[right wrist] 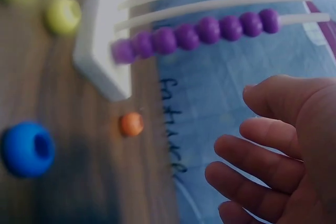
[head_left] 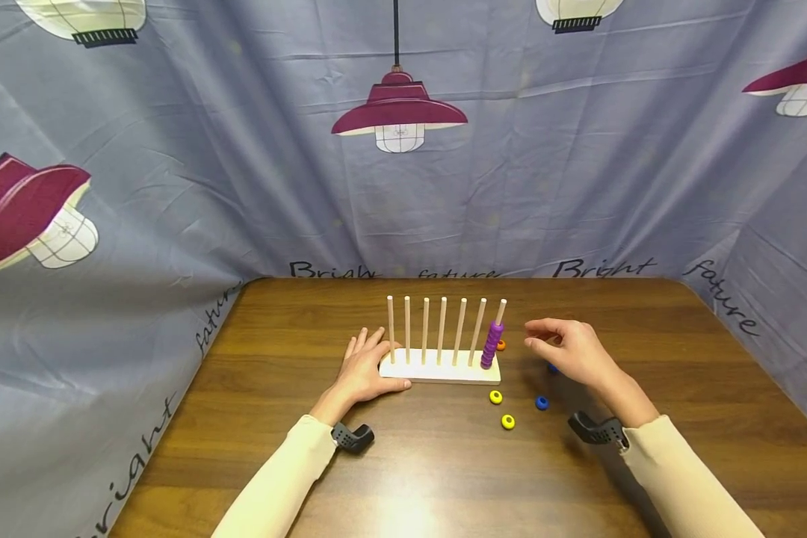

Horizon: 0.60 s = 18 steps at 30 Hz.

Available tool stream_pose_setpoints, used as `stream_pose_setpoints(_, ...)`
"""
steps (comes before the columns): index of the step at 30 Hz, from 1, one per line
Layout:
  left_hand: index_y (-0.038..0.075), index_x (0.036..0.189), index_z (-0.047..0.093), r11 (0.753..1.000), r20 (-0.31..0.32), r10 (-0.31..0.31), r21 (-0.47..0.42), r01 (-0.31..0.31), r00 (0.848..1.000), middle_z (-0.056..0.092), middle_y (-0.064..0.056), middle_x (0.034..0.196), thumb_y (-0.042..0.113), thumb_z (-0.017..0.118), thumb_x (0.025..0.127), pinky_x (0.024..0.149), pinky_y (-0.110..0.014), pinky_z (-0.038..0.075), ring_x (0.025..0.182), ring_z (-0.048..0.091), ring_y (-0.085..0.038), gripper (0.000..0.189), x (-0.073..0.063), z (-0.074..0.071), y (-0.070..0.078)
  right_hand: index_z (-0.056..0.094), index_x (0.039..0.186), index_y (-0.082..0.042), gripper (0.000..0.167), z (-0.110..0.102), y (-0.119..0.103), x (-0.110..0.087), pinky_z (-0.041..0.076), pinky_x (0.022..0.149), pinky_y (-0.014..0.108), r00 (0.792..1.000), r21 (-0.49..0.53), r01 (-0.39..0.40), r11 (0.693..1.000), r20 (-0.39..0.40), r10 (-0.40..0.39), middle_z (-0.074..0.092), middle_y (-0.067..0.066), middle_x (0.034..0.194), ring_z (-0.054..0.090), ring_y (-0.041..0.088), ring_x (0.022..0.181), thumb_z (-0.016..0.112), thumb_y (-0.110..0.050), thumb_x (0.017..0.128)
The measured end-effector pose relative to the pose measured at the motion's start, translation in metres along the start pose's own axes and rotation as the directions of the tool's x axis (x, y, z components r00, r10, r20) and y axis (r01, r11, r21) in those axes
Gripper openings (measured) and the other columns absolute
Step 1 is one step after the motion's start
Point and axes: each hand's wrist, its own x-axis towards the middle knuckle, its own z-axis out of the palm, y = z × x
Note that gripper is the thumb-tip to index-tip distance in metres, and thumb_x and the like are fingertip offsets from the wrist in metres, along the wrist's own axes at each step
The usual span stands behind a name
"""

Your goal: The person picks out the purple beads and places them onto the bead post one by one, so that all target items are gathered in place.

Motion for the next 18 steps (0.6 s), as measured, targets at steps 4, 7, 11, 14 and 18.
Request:
stream_pose_setpoints(4,0.019,0.131,0.065,1.000,-0.006,-0.008,0.005,0.008,1.000,0.038,-0.021,0.162,0.051,0.085,0.075,0.127,-0.063,0.012,0.155,0.019,-0.050,0.068,0.001,0.001,-0.002,0.075,0.112,0.000,0.027,0.004,0.008,-0.002,0.056,0.070,0.029,1.000,-0.005,-0.010,1.000,0.006,0.010,0.079,0.011,0.097,0.071,0.021,0.083,0.073,-0.018,0.092)
stream_pose_setpoints(7,0.019,0.131,0.065,1.000,-0.005,-0.006,0.005,0.006,1.000,0.039,-0.021,0.162,0.052,0.085,0.075,0.127,-0.063,0.013,0.155,0.019,-0.050,0.069,0.001,0.001,-0.002,0.075,0.112,0.000,0.028,0.006,0.014,-0.004,0.054,0.067,0.027,1.000,-0.018,-0.018,1.000,0.014,0.019,0.079,0.012,0.096,0.071,0.022,0.081,0.074,-0.018,0.091)
stream_pose_setpoints(11,0.019,0.134,0.064,1.000,0.010,0.008,-0.011,-0.008,1.000,0.038,-0.022,0.162,0.051,0.085,0.074,0.127,-0.064,0.012,0.155,0.018,-0.051,0.072,0.001,-0.001,-0.003,0.075,0.112,0.001,0.028,0.005,0.019,-0.005,0.056,0.068,0.031,1.000,-0.040,-0.020,0.999,0.006,0.021,0.079,0.014,0.097,0.073,0.025,0.081,0.074,-0.017,0.091)
stream_pose_setpoints(14,0.018,0.138,0.062,0.999,0.024,0.013,-0.044,-0.012,1.000,0.037,-0.022,0.162,0.049,0.086,0.073,0.127,-0.063,0.011,0.155,0.018,-0.051,0.076,0.002,-0.006,-0.004,0.074,0.114,0.002,0.029,0.001,0.021,-0.003,0.058,0.071,0.040,1.000,-0.053,-0.013,0.998,-0.012,0.013,0.077,0.018,0.101,0.073,0.030,0.083,0.073,-0.016,0.091)
stream_pose_setpoints(18,0.017,0.145,0.057,0.995,0.065,0.013,-0.101,-0.006,0.998,0.035,-0.022,0.163,0.045,0.085,0.075,0.127,-0.063,0.010,0.156,0.017,-0.049,0.080,0.001,-0.016,-0.006,0.072,0.117,0.002,0.032,-0.003,0.021,-0.002,0.058,0.076,0.050,0.999,-0.076,0.009,0.997,-0.039,-0.012,0.074,0.023,0.111,0.072,0.037,0.090,0.072,-0.016,0.091)
